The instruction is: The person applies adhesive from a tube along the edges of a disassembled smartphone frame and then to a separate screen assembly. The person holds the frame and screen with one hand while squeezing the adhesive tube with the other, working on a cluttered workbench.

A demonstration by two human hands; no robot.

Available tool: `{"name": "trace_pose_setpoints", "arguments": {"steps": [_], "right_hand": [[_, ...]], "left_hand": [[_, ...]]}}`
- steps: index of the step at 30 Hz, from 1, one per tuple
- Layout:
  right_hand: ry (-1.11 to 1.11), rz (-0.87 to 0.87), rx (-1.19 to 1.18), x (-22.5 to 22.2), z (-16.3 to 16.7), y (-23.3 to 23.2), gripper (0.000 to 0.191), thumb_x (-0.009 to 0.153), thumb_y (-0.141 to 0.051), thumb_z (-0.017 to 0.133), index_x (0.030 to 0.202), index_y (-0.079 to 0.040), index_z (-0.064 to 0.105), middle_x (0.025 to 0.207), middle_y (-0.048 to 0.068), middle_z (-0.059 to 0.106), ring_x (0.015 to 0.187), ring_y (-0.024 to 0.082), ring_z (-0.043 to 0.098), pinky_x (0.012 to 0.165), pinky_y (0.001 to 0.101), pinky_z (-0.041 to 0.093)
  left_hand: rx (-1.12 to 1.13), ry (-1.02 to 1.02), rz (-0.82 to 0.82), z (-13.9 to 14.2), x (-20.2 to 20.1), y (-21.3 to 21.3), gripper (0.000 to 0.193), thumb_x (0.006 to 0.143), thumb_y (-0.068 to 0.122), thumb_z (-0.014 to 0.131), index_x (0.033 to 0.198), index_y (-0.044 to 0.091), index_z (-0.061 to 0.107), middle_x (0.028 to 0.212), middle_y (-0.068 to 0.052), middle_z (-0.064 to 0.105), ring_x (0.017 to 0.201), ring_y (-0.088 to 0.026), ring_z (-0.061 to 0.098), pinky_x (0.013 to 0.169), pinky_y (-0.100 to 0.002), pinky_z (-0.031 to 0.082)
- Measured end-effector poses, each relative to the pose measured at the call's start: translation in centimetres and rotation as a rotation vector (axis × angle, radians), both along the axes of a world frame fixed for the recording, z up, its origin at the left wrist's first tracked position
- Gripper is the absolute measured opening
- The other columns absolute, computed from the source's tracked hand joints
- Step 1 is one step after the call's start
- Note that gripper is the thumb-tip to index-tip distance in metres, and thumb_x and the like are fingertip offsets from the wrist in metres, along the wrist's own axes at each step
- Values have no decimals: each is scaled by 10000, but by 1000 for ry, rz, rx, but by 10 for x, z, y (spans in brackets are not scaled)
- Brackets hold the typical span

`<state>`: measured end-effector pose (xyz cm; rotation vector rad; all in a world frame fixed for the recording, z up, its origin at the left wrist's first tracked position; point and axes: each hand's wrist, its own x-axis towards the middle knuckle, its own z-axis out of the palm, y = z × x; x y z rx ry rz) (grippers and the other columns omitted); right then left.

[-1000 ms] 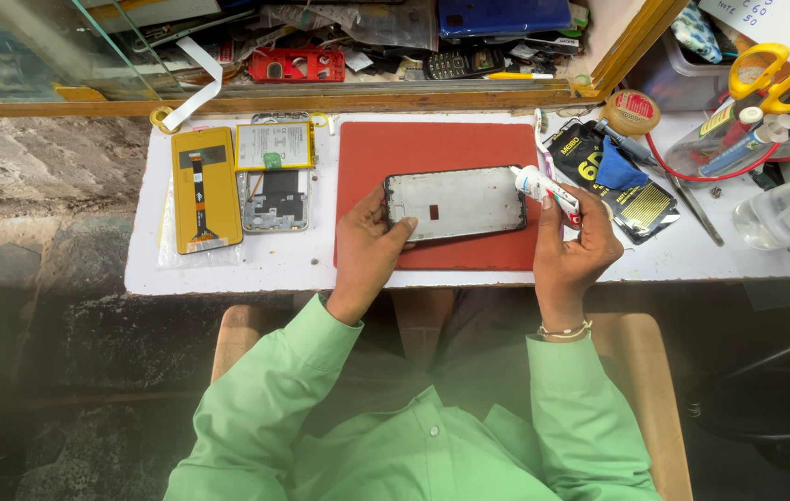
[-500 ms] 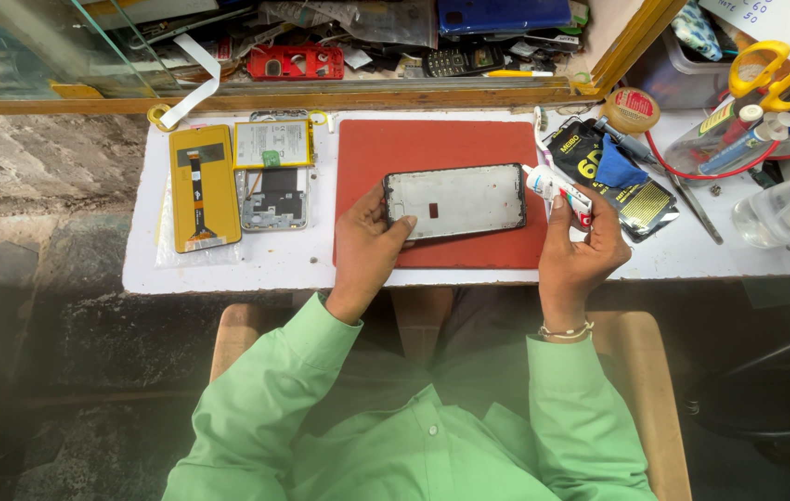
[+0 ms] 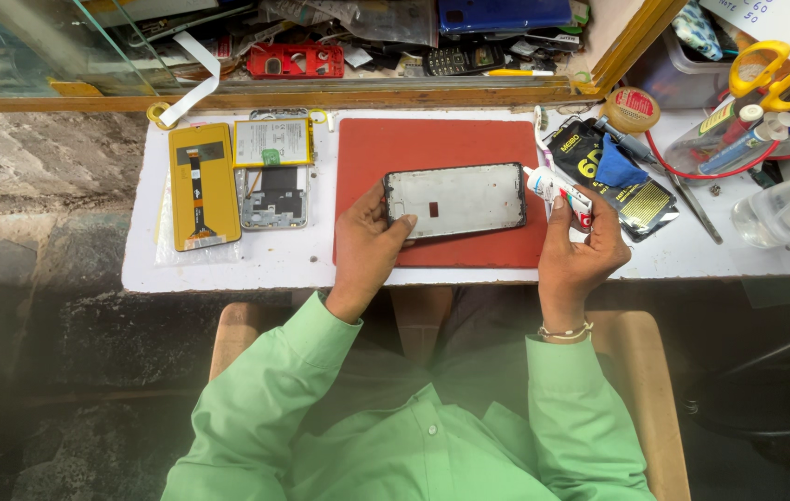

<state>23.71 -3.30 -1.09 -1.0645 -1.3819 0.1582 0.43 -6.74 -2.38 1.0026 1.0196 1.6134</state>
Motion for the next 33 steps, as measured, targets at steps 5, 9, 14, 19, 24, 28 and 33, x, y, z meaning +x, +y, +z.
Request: {"name": "trace_pose_setpoints", "arguments": {"steps": [5,9,14,19,24,28,33], "right_hand": [[-14,-3,9,1,-1,-2,165,998,44,742,1151,71,688,1060,146,738,938,177,728,843,306,600],[-37,-31,8,1,0,-3,162,989,41,750,1139,67,694,1033,144,746,909,181,729,830,310,592],[-62,-40,11,1,1,-6,152,981,53,744,1124,68,694,1006,151,740,882,187,725,818,314,588],[-47,-15,30,0,1,-11,168,990,61,731,1150,74,685,1032,159,732,923,199,732,848,316,596],[-49,-23,28,2,-1,-13,168,989,62,728,1150,75,684,1029,157,733,923,199,736,850,318,598],[-54,-29,39,3,-3,-13,166,984,64,733,1142,77,684,1024,159,730,924,202,735,851,319,596],[-50,-27,29,3,-3,-16,176,981,66,729,1150,81,682,1027,160,728,931,203,738,850,314,598]], "left_hand": [[-10,-1,8,0,0,0,606,885,-134,637,1457,-138,441,1285,-202,666,1135,-197,678,960,-290,584],[-21,-9,7,2,0,0,607,881,-138,633,1456,-136,440,1283,-201,665,1132,-200,683,958,-292,588],[-30,-6,10,3,0,0,606,879,-143,632,1456,-132,446,1276,-202,669,1128,-203,687,957,-294,589],[-26,-6,0,1,0,0,605,883,-147,626,1460,-129,445,1270,-205,672,1127,-207,686,952,-301,596],[-9,-12,1,-1,-1,1,612,882,-153,626,1462,-139,432,1292,-211,663,1153,-213,679,975,-303,587],[7,-22,4,-4,-1,2,615,880,-154,625,1463,-145,426,1311,-212,651,1172,-211,671,992,-301,582],[-14,-13,9,-3,-1,2,623,877,-153,630,1464,-142,423,1296,-216,657,1149,-213,680,970,-303,591]]}}
